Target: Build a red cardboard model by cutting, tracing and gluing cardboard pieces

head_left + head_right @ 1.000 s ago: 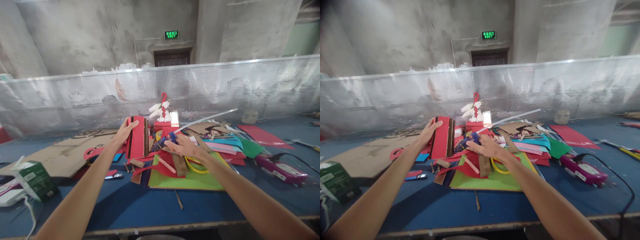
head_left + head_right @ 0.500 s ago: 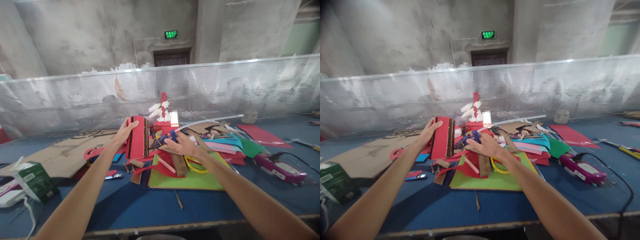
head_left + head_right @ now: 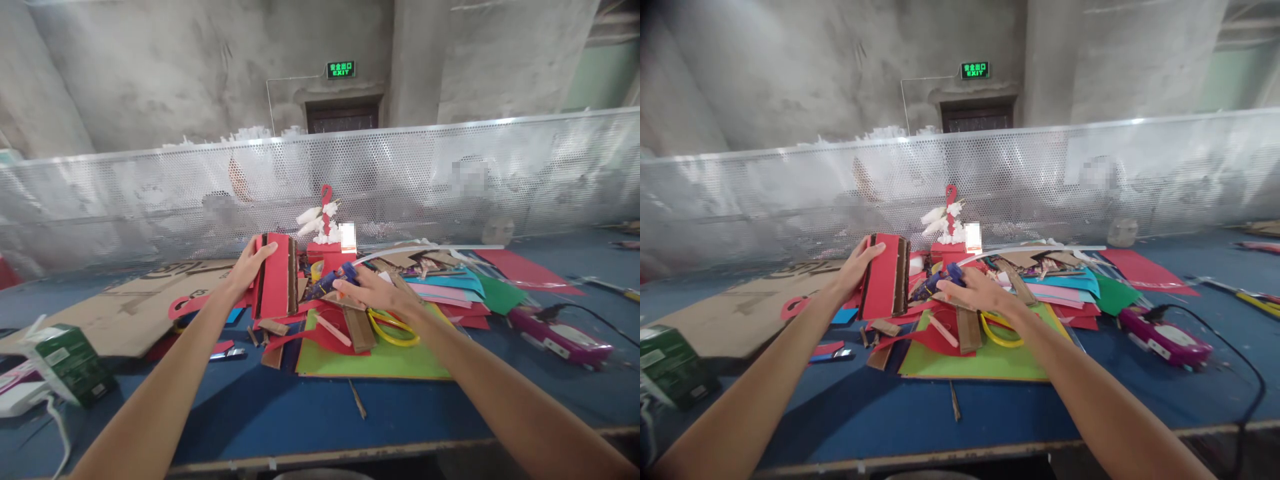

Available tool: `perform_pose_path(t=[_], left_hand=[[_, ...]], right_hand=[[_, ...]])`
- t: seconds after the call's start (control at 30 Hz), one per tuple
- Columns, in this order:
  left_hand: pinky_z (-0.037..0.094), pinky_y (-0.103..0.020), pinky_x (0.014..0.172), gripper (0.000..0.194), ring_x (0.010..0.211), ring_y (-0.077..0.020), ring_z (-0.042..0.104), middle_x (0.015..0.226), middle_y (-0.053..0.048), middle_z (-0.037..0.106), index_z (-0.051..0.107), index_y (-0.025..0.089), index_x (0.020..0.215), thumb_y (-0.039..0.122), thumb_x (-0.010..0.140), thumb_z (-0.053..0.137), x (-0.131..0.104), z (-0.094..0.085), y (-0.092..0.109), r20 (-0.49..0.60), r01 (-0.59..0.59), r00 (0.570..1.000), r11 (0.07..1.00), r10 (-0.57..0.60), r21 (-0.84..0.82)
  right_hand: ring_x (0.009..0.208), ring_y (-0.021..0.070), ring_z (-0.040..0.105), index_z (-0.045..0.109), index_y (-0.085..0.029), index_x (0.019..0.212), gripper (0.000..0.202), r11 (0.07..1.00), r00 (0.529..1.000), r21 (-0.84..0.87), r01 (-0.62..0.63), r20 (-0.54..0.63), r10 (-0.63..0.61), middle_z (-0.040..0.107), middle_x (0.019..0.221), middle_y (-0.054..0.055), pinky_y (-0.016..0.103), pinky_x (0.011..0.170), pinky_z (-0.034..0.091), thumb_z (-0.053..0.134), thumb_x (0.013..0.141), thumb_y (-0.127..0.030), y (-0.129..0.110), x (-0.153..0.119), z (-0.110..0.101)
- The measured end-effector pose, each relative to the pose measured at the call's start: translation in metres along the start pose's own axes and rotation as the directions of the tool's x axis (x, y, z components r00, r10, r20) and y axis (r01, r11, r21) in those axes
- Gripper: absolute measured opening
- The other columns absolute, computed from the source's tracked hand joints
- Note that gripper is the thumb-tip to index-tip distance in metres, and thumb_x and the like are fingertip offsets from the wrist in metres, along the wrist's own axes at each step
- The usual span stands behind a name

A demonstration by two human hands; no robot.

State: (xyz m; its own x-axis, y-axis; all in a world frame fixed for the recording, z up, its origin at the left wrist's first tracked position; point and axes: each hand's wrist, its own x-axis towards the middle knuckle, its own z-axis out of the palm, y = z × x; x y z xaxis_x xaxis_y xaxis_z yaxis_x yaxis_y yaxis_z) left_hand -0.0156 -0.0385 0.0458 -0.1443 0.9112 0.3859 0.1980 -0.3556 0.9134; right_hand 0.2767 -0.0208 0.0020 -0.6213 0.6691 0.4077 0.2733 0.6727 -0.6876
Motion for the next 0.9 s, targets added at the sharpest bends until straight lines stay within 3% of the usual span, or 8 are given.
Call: perform_pose_path(t=[0.1, 0.17, 0.47, 0.77, 0.9], left_hand=[[0.059, -0.033, 0.068, 0.042, 0.073, -0.0206, 0.069, 0.090, 0.000, 0.069, 0.057, 0.026, 0.106, 0.055, 0.080, 0.073, -0.0015, 0.0009, 0.0019, -0.003, -0.012, 1.000, 1.000, 0.012, 0.025], [0.058, -0.032, 0.067, 0.042, 0.073, -0.0201, 0.069, 0.089, 0.000, 0.069, 0.057, 0.026, 0.106, 0.055, 0.080, 0.072, -0.0022, 0.0009, 0.0028, -0.001, -0.014, 1.000, 0.999, 0.014, 0.032], [0.059, -0.034, 0.067, 0.045, 0.076, -0.0221, 0.070, 0.092, -0.001, 0.070, 0.056, 0.026, 0.107, 0.057, 0.080, 0.072, -0.0019, -0.0001, 0.0032, 0.002, -0.010, 1.000, 0.998, 0.010, 0.061], [0.061, -0.033, 0.068, 0.045, 0.080, -0.0225, 0.073, 0.096, -0.002, 0.073, 0.058, 0.026, 0.108, 0.056, 0.079, 0.075, -0.0054, 0.0060, 0.0048, 0.013, 0.015, 1.000, 0.999, -0.016, 0.045], [0.061, -0.032, 0.068, 0.045, 0.079, -0.0212, 0.073, 0.095, -0.002, 0.073, 0.058, 0.025, 0.107, 0.055, 0.079, 0.076, -0.0056, 0.0076, 0.0029, 0.023, 0.005, 1.000, 1.000, -0.006, 0.021]], right_hand=[[0.047, 0.0117, 0.048, 0.064, -0.018, 0.079, 0.051, 1.000, 0.993, 0.031, -0.002, 0.117, -0.001, 0.048, 0.054, -0.004, 0.025, 0.047, 0.037, 0.051, 0.098, -0.064, 0.0019, -0.0006, -0.0005], [0.047, 0.0114, 0.048, 0.066, -0.018, 0.079, 0.053, 1.000, 0.992, 0.031, 0.004, 0.122, -0.007, 0.047, 0.055, -0.004, 0.025, 0.046, 0.037, 0.050, 0.098, -0.065, 0.0024, -0.0002, 0.0009], [0.050, 0.0113, 0.043, 0.050, -0.022, 0.075, 0.048, 0.998, 0.997, 0.047, -0.034, -0.071, 0.037, 0.044, 0.055, -0.006, 0.024, 0.046, 0.032, 0.054, 0.094, -0.066, 0.0013, -0.0006, 0.0076], [0.060, 0.0148, 0.053, 0.057, -0.021, 0.081, 0.042, 0.999, 0.977, -0.021, 0.026, -0.212, -0.030, 0.056, 0.066, -0.001, 0.027, 0.056, 0.040, 0.050, 0.097, -0.059, -0.0019, 0.0020, 0.0077], [0.056, 0.0155, 0.050, 0.051, -0.022, 0.072, 0.047, 0.998, 0.975, -0.063, 0.001, -0.220, -0.015, 0.048, 0.054, -0.002, 0.027, 0.054, 0.037, 0.047, 0.097, -0.061, -0.0023, 0.0048, 0.0059]])
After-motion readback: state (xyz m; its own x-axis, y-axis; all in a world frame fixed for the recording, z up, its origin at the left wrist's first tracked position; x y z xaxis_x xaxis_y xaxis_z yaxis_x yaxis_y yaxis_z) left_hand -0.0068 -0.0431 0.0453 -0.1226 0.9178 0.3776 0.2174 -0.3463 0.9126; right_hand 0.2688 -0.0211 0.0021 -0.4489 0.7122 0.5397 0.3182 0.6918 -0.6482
